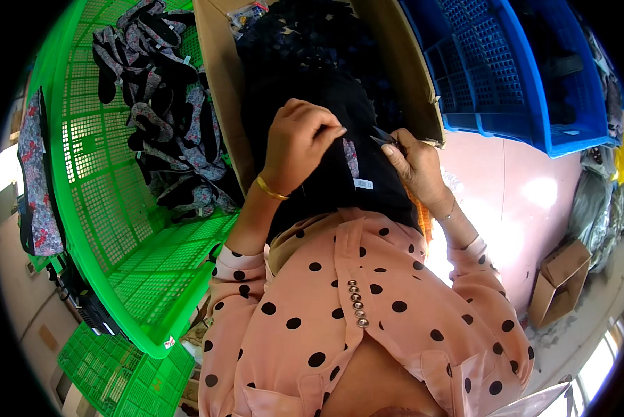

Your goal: The person uses scissors to trim excess fabric from the edges of floral-patterned slippers. They handle the slippers one at a time, cutting the material and placing the finished items into a green plastic basket.

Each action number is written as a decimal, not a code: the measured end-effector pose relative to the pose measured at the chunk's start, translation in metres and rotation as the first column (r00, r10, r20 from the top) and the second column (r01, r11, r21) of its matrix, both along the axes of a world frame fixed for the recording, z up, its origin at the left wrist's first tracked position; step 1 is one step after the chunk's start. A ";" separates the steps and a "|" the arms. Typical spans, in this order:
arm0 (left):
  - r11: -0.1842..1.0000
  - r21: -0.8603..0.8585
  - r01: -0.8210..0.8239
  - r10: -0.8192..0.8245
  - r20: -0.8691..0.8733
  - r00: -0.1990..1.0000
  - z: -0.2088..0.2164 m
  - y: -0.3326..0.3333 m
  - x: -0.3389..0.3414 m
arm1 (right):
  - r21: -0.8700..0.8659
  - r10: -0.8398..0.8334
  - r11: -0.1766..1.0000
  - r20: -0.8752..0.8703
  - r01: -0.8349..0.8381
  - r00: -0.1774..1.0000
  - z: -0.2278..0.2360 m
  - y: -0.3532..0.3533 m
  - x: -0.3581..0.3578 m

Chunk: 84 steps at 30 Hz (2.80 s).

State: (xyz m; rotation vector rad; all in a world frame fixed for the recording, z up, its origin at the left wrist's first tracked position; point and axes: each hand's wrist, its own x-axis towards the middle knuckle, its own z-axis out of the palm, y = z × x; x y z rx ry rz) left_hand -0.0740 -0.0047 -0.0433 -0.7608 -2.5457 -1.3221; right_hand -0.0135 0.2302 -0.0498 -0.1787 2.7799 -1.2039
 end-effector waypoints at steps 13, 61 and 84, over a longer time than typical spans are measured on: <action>0.973 0.228 -0.044 -0.052 0.400 0.915 -0.004 -0.011 -0.002 | 0.208 0.150 0.972 -0.217 -0.105 0.965 0.008 -0.020 -0.022; 0.945 0.319 -0.071 -0.080 0.437 0.896 -0.004 -0.016 -0.010 | -0.076 0.056 0.995 -0.030 -0.058 0.998 -0.009 -0.013 -0.025; 0.973 0.025 -0.231 0.212 0.316 0.925 -0.001 -0.028 0.054 | -0.682 0.183 0.704 0.442 0.197 0.878 -0.013 -0.040 -0.058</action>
